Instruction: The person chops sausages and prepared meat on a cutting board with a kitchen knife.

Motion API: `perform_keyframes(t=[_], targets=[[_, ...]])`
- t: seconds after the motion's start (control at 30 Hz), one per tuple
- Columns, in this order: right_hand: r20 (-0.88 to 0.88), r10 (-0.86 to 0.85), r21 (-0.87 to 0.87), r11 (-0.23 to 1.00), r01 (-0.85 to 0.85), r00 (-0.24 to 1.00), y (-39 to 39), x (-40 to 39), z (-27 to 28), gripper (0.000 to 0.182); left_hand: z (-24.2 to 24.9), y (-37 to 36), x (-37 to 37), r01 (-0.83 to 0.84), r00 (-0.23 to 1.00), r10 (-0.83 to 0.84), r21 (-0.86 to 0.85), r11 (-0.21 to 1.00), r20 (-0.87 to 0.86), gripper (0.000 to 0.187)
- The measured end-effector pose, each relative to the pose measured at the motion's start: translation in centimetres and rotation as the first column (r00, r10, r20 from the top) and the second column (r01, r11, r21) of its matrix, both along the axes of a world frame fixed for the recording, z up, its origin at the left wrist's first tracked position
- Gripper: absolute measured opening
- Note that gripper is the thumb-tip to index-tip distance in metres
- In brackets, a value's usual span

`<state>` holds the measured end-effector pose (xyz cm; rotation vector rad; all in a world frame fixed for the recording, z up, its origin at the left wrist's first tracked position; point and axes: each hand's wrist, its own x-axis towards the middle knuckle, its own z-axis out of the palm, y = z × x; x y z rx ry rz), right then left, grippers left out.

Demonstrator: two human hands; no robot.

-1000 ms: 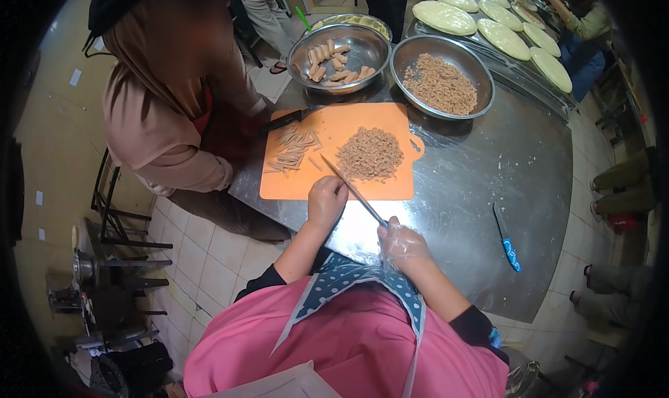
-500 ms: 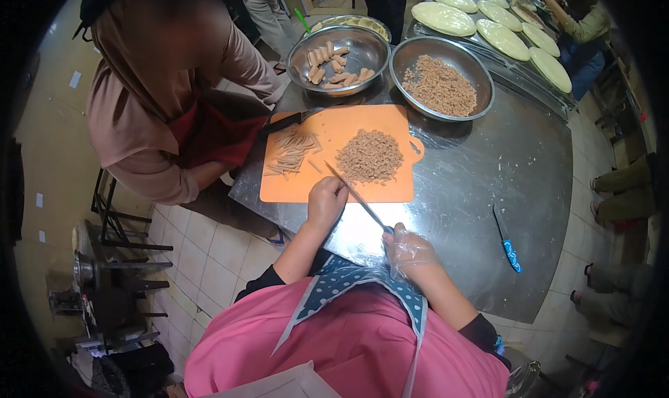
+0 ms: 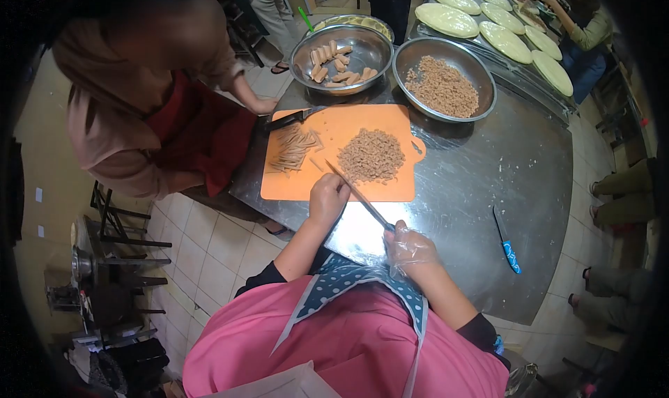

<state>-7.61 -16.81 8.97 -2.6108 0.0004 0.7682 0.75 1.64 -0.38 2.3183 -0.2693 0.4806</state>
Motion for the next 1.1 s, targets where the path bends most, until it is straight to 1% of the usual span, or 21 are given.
perform_keyframes(t=[0.07, 0.1, 0.17, 0.2, 0.27, 0.3, 0.37, 0.4, 0.47, 0.57, 0.6, 0.67, 0.7, 0.77, 0.8, 0.87, 1.0, 1.03, 1.1], targets=[[-0.065, -0.021, 0.002, 1.0, 0.021, 0.998, 0.5, 0.5, -1.0, 0.041, 0.4, 0.2, -0.1, 0.026, 0.998, -0.025, 0.013, 1.0, -0.052, 0.007], [-0.066, -0.02, 0.004, 1.0, 0.02, 0.998, 0.8, 1.0, -1.9, 0.041, 0.6, 0.3, -0.3, 0.026, 0.998, -0.025, 0.014, 1.0, -0.053, 0.007], [-0.043, -0.074, 0.052, 0.996, 0.076, 0.996, 1.2, 2.3, -3.4, 0.04, 1.0, 0.4, -0.5, 0.099, 0.994, -0.101, -0.039, 0.994, -0.039, 0.006], [-0.041, -0.074, 0.056, 0.995, 0.076, 0.996, 1.3, 2.7, -3.1, 0.04, 1.0, 0.5, -0.7, 0.099, 0.994, -0.101, -0.035, 0.994, -0.038, 0.006], [-0.022, -0.099, 0.15, 0.984, 0.101, 0.995, 1.2, 3.0, -1.8, 0.04, 1.0, 0.4, -0.8, 0.041, 0.996, -0.044, -0.034, 0.999, -0.078, 0.006], [-0.02, -0.099, 0.151, 0.983, 0.1, 0.995, 1.1, 2.8, -1.1, 0.04, 0.8, 0.4, -0.6, 0.041, 0.996, -0.044, -0.033, 0.999, -0.075, 0.006], [-0.055, -0.019, 0.102, 0.994, 0.024, 0.998, 0.8, 2.1, 0.0, 0.04, 0.1, 0.5, -0.3, 0.014, 0.999, -0.013, 0.011, 1.0, -0.05, 0.008], [-0.058, -0.019, 0.1, 0.995, 0.024, 0.998, 0.8, 1.5, 0.2, 0.04, 0.2, 0.5, -0.2, 0.013, 0.999, -0.013, 0.009, 1.0, -0.053, 0.008], [-0.047, -0.02, 0.005, 1.0, 0.02, 0.999, 0.7, 0.3, 0.3, 0.041, 0.3, 0.2, 0.1, -0.026, 0.995, 0.03, 0.038, 0.999, -0.1, 0.007], [-0.028, 0.001, -0.038, 0.999, -0.002, 1.0, 1.2, 0.7, -2.0, 0.041, -0.1, 0.2, 0.1, -0.032, 0.995, 0.032, 0.003, 0.999, -0.095, 0.008], [-0.028, 0.001, -0.038, 0.999, -0.002, 1.0, 1.3, 1.1, -2.8, 0.041, -0.1, 0.2, 0.1, -0.032, 0.995, 0.032, 0.004, 0.999, -0.095, 0.008], [-0.037, -0.041, 0.093, 0.995, 0.044, 0.998, 1.3, 2.5, -3.6, 0.04, -0.1, 0.1, 0.1, -0.036, 0.997, 0.033, -0.047, 0.998, -0.066, 0.009], [-0.034, -0.041, 0.096, 0.994, 0.044, 0.999, 1.4, 2.7, -2.5, 0.04, -0.1, 0.2, 0.1, -0.035, 0.997, 0.032, -0.044, 0.998, -0.064, 0.009], [-0.118, -0.062, 0.145, 0.986, 0.079, 0.991, 1.4, 2.8, 0.9, 0.042, -0.1, 0.2, 0.3, -0.049, 0.993, 0.043, -0.056, 0.997, -0.11, 0.009], [-0.122, -0.06, 0.144, 0.986, 0.078, 0.991, 1.3, 2.4, 1.2, 0.042, 0.2, 0.2, 0.3, -0.052, 0.992, 0.045, -0.057, 0.997, -0.114, 0.009], [-0.104, -0.015, 0.018, 1.0, 0.017, 0.995, 0.9, 1.3, 1.2, 0.044, 0.7, 0.0, 0.6, -0.038, 0.983, 0.033, -0.02, 0.999, -0.183, 0.007], [-0.085, -0.031, -0.01, 1.0, 0.03, 0.996, 0.5, 1.6, -1.7, 0.045, 1.4, 0.0, 0.7, -0.016, 0.973, 0.006, -0.041, 0.999, -0.232, 0.007], [-0.07, -0.047, -0.001, 0.999, 0.047, 0.996, 0.8, 1.8, -2.3, 0.045, 1.5, 0.1, 0.5, -0.008, 0.968, -0.01, -0.069, 0.998, -0.25, 0.007], [-0.053, -0.061, 0.013, 0.998, 0.062, 0.997, 1.3, 2.3, -2.3, 0.044, 1.4, 0.4, 0.3, -0.002, 0.964, -0.023, -0.093, 0.996, -0.264, 0.007]])
